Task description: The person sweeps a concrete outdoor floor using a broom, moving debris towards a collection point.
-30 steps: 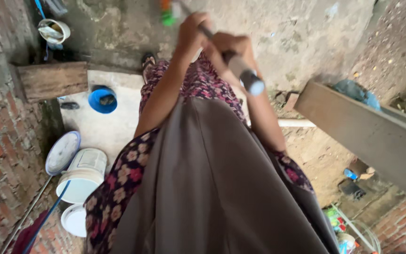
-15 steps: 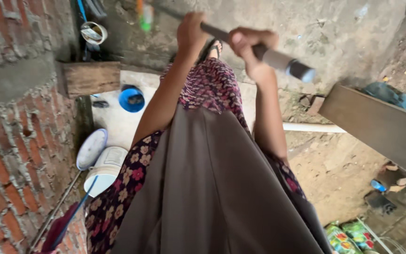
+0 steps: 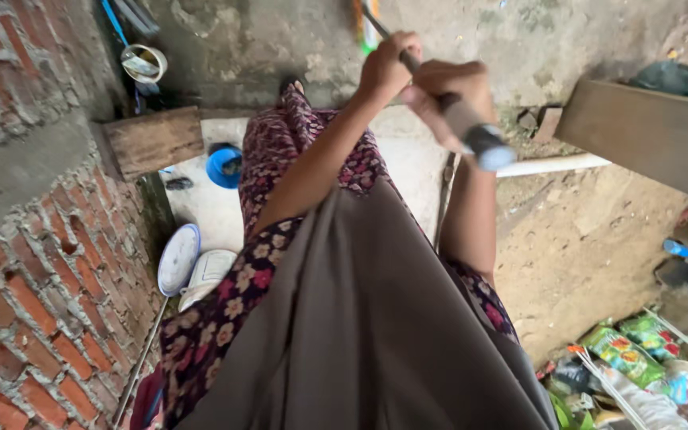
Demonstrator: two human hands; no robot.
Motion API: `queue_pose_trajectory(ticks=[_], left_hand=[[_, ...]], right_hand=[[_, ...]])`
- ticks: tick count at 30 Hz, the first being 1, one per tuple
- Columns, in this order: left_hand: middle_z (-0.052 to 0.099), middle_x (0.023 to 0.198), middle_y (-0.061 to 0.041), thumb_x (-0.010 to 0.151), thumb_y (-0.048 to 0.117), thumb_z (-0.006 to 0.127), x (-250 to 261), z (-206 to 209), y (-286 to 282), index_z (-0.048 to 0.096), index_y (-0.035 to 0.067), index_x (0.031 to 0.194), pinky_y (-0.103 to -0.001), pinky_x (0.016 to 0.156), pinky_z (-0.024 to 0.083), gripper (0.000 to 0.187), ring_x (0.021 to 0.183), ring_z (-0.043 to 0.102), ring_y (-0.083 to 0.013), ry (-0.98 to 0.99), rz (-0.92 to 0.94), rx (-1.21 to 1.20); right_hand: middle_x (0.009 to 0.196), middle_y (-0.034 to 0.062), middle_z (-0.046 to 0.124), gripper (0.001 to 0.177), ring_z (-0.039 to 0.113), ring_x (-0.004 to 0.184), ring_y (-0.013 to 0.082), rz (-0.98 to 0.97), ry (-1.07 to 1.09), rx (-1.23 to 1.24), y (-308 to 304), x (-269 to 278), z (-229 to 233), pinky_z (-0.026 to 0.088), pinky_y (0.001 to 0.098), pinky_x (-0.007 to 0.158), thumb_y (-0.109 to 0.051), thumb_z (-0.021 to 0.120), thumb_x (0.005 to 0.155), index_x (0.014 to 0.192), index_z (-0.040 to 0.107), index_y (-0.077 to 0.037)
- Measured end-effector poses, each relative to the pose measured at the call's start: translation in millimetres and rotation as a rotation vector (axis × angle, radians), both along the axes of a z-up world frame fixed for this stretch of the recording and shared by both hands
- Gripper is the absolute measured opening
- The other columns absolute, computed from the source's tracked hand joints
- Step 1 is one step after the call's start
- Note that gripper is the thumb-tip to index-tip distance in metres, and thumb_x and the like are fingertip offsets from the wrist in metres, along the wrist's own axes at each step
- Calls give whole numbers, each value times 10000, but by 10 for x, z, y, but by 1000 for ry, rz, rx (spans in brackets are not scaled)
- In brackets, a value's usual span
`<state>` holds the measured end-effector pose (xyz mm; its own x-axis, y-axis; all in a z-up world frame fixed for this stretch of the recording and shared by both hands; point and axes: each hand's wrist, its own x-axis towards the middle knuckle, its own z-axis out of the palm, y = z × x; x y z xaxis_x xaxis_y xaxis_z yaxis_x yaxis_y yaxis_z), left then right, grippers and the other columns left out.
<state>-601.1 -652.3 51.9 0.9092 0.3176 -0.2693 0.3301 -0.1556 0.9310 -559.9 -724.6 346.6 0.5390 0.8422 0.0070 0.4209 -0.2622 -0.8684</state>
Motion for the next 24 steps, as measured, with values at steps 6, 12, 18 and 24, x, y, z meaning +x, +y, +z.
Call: queue_pose_trajectory(ticks=[6,12,18,24], left_hand=[[749,890,-123,1003,227,617,-352,24,587,694,136,883,-501,756,608,169,836,787,-347,248,-33,192],[753,965,-183,916,182,704,-1078,-1133,902,753,114,868,-573,825,575,96,959,730,-462,-14,218,450],[760,997,-149,890,194,694,-795,-1443,-637,767,118,988,-535,830,582,143,975,745,-440,-267,384,488],[769,995,-82,943,252,652,-569,-504,-1466,731,185,887,-519,751,579,118,926,762,-382,-92,54,209]], right_hand=[[844,141,705,473,635,687,203,-104,197,195,-76,-112,-21,492,344,647,-300,750,1215,900,732,53],[854,97,660,460,579,791,183,-204,393,306,-24,-579,-1068,473,373,743,-166,691,1218,812,629,40],[806,84,630,369,534,724,171,-297,302,120,-1051,-666,-753,430,336,674,-114,703,1175,852,663,61],[856,142,683,272,682,761,255,38,-23,10,-1496,-734,-250,528,404,691,-56,763,1078,852,649,43]])
